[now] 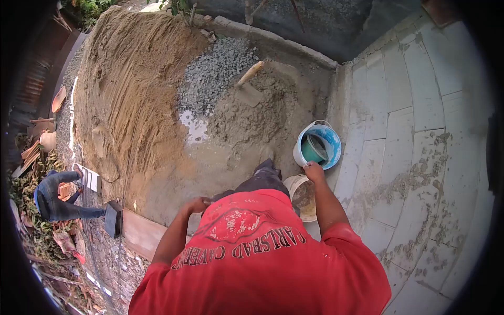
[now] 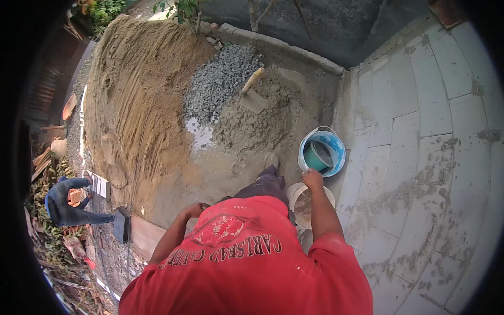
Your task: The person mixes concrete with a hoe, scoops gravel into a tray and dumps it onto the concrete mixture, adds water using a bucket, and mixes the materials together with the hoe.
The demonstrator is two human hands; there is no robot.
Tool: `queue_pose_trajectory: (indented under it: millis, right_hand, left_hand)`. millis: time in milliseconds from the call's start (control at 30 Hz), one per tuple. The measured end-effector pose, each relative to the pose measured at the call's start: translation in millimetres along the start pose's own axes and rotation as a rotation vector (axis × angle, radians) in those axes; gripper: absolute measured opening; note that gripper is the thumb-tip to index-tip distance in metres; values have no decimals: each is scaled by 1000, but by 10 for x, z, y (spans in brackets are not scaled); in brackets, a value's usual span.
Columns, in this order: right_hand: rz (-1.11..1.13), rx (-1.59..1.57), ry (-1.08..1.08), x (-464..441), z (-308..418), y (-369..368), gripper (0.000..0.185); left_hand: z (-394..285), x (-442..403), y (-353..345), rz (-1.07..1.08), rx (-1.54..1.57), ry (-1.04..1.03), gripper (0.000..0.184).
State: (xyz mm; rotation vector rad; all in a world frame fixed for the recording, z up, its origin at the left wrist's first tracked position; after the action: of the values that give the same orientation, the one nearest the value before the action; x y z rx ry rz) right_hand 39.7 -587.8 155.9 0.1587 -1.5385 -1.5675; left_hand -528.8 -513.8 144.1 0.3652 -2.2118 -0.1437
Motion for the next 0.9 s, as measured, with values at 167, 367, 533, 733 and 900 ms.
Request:
queue_pose_trajectory:
  millis: [167,367,533,733,900]
  right_hand:
    - [-101,68,-80,-1243,-1084,-384,48]
    - [39,92,-231,-2366,-1222,-604,75]
    - [323,77,-286,-3189,-1547,-1654,55]
    - [498,94,-88,-3810,-1831,-1439,42]
    - [573,122,-21,-4073,-2007,-1757,42]
  left_hand:
    - [-722,-783,597,-330,312,-42,47]
    - [-2862,-2006,1960,-574,101,-101,51]
    - [-4013,-4086,3425,-903,-208,-147,63]
    - [-4096,-5105,3813,-795,-641,232,48]
    - [-3655,-5097,4080,-981,-244,298,33]
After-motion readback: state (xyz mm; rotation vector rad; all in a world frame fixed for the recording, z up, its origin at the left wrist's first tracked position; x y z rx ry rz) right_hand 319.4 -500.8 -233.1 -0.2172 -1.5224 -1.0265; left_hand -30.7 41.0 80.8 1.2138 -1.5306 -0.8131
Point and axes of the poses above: each hand's wrist, its own x-axis away from the middle knuckle, its own y-axis out of the back of the hand, z = x × y, the point moved 4 cm from there along -x, towards the middle knuckle, and after that the axes turned 6 degrees about -y, right-handed, at the moved point
